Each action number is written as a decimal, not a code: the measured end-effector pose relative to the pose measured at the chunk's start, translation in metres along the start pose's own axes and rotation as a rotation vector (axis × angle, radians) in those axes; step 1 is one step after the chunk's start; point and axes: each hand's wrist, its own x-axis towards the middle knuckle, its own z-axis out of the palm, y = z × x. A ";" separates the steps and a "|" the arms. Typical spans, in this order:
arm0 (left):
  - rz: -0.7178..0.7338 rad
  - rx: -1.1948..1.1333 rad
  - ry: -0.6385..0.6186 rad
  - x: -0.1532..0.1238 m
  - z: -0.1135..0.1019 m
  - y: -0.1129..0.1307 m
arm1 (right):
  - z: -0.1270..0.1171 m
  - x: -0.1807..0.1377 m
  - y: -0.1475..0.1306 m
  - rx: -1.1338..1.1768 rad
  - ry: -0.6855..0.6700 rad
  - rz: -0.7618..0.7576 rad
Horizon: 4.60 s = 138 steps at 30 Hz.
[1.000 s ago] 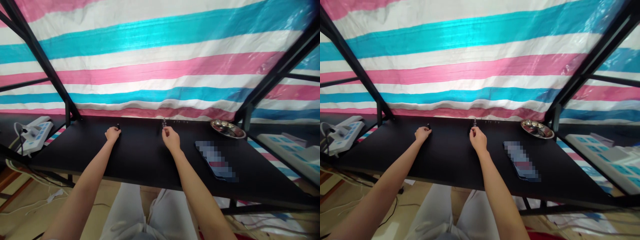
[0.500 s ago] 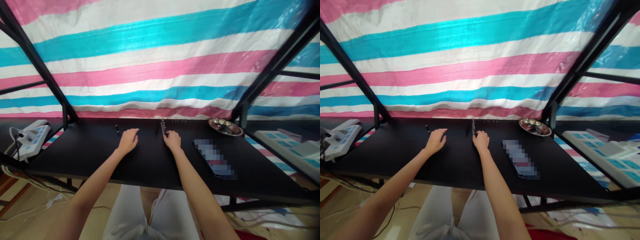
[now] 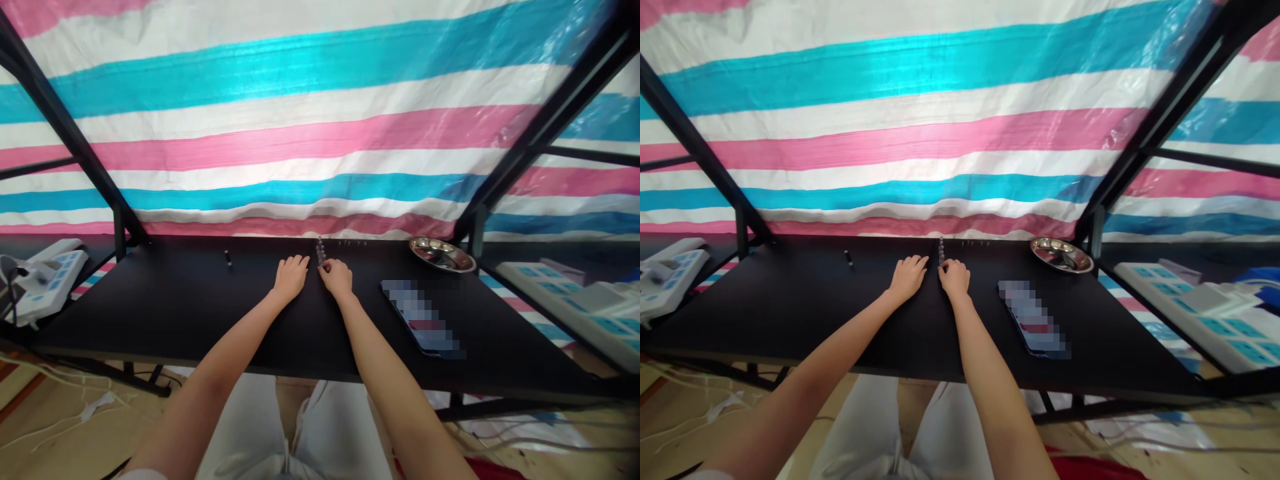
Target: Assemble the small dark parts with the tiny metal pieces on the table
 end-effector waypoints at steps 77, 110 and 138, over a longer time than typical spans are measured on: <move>-0.385 -1.047 0.226 -0.014 0.001 -0.022 | -0.019 -0.035 -0.038 0.241 0.012 -0.331; -0.931 -0.065 -0.004 -0.042 -0.044 -0.128 | -0.022 -0.028 -0.027 0.084 -0.001 -0.244; 0.030 0.072 -0.175 0.009 -0.005 -0.009 | 0.000 -0.023 -0.021 -0.138 -0.289 -0.060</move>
